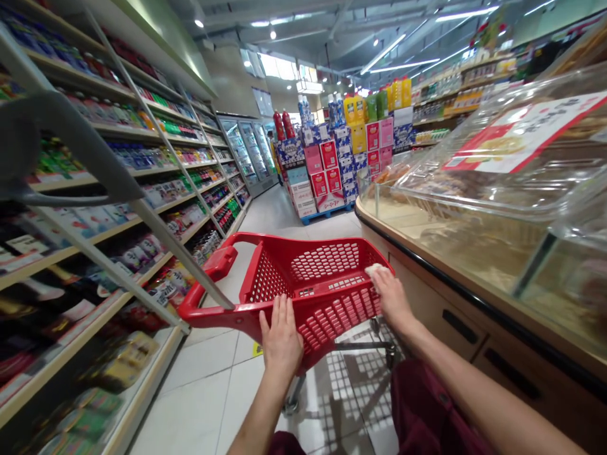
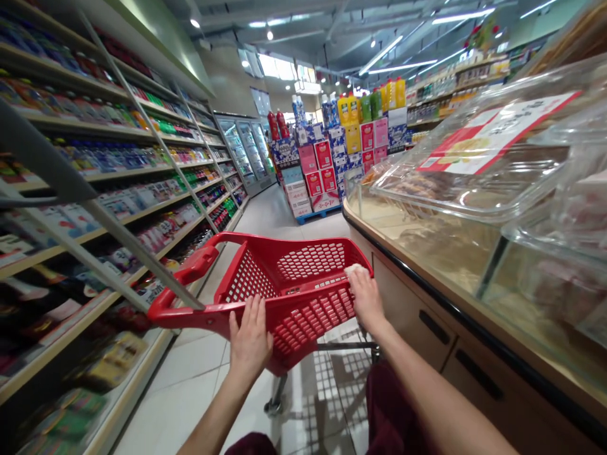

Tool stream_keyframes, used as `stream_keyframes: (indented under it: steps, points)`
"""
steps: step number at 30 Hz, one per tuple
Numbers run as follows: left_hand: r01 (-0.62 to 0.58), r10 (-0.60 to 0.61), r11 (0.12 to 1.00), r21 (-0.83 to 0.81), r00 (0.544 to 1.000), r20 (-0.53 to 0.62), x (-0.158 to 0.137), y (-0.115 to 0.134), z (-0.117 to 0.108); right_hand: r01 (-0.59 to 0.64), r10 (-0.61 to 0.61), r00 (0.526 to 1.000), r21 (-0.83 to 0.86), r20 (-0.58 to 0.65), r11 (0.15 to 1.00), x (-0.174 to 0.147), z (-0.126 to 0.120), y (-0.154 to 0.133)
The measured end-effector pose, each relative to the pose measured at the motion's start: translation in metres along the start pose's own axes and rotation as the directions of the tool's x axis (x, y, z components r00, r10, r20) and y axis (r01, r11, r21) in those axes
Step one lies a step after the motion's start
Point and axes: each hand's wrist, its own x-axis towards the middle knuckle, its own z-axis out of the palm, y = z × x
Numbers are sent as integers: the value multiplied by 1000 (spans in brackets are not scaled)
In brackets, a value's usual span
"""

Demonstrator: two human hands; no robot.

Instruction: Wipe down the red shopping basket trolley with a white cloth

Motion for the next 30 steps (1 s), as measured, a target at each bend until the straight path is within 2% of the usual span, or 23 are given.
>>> stream_keyframes:
  steps: [2,3,5,7,8,9,12,13,14,17,19,20,22,24,26,28,30]
  points:
    - [33,-33,999,5,999,-7,-2,2,3,-103,103,995,-36,-12,994,1,-4,16]
    - [52,-52,999,9,999,-10,-3,3,4,-92,91,996,-32,-18,995,-1,-4,16]
    - [77,-77,997,13,997,-8,-5,6,6,54,-53,999,3,-12,999,-7,0,7]
    - [84,-84,996,11,997,-1,-6,6,6,214,-215,977,37,14,976,-11,4,1]
    - [85,-85,996,9,996,1,-6,6,6,245,-246,969,40,26,969,-11,5,2]
    - [86,-86,996,8,996,3,-6,6,6,229,-230,973,32,29,973,-10,4,7]
    - [100,-101,995,2,995,12,-6,6,4,29,-29,998,-16,-46,999,-4,1,21]
    - [109,-109,994,-1,994,17,-6,7,3,2,-3,997,-13,-76,1000,-3,1,22]
    - [119,-119,993,-3,993,22,-6,7,3,24,-23,995,0,-92,1000,-3,2,19]
    - [139,-139,990,-2,990,23,-6,6,2,246,-242,968,66,-60,967,-9,8,6]
    - [138,-138,990,-3,990,27,-6,5,1,289,-288,957,81,-25,954,-11,8,7]
    - [135,-135,991,-6,990,36,-6,4,0,246,-245,969,69,-25,967,-10,7,12]
    - [128,-127,992,-12,990,55,-6,4,0,82,-80,994,30,-69,996,-6,4,24]
    - [126,-125,992,-13,990,63,-6,4,0,-15,17,993,23,-119,1000,-4,3,26]
    - [130,-130,991,-7,990,54,-6,5,0,72,-65,991,58,-118,996,-6,7,11]
    - [129,-129,992,3,991,45,-6,5,0,244,-237,968,106,-77,964,-10,11,-8]
    - [118,-118,993,13,992,45,-7,4,0,314,-313,949,113,-32,942,-13,12,-15]
